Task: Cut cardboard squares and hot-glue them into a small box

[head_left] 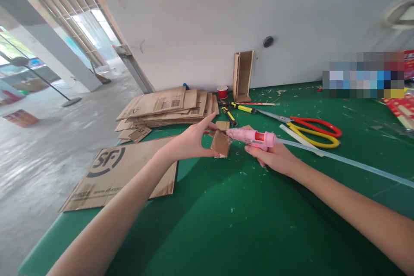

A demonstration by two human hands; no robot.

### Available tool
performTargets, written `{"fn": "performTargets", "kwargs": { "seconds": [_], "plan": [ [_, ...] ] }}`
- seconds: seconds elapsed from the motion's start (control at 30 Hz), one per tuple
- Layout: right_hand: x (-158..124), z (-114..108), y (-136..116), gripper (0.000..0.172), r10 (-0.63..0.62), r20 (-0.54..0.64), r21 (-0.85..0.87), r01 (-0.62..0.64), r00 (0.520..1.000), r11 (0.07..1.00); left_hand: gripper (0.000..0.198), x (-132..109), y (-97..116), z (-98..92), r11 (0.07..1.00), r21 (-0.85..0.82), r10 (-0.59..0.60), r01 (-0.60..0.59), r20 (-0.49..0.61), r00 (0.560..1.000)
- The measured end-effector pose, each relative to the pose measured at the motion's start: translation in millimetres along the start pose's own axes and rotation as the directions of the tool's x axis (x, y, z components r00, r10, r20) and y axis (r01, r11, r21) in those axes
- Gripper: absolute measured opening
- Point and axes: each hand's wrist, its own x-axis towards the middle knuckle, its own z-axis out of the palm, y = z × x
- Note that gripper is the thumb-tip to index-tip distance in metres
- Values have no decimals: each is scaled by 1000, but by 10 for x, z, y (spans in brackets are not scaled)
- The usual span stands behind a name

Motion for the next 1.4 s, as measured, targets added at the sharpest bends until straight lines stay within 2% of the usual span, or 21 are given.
{"fn": "performTargets", "kwargs": {
  "seconds": [0.3,0.57,0.77,1.0,1.23,1.4],
  "plan": [
    [9,-3,14,20,-23,2,6,23,1000,1000,103,-9,9,0,999,-46,-17,16,-13,1000],
    [10,-13,43,18,-20,1,30,20,1000,999,100,-10,-7,-33,999,-46,3,-3,-9,1000],
    [16,-17,56,22,-65,15,60,64,998,996,97,-1,-9,-64,1000,-6,13,-13,-18,1000],
    [14,-23,60,16,-80,-1,64,80,997,995,96,-4,-11,-82,1000,2,28,-28,-34,999],
    [23,-26,67,19,-121,13,73,120,993,990,94,-8,-18,-95,999,6,37,-36,-48,998],
    [22,-23,49,16,-118,-1,71,118,993,990,94,-14,-39,-109,999,19,40,-39,-62,997]
  ]
}}
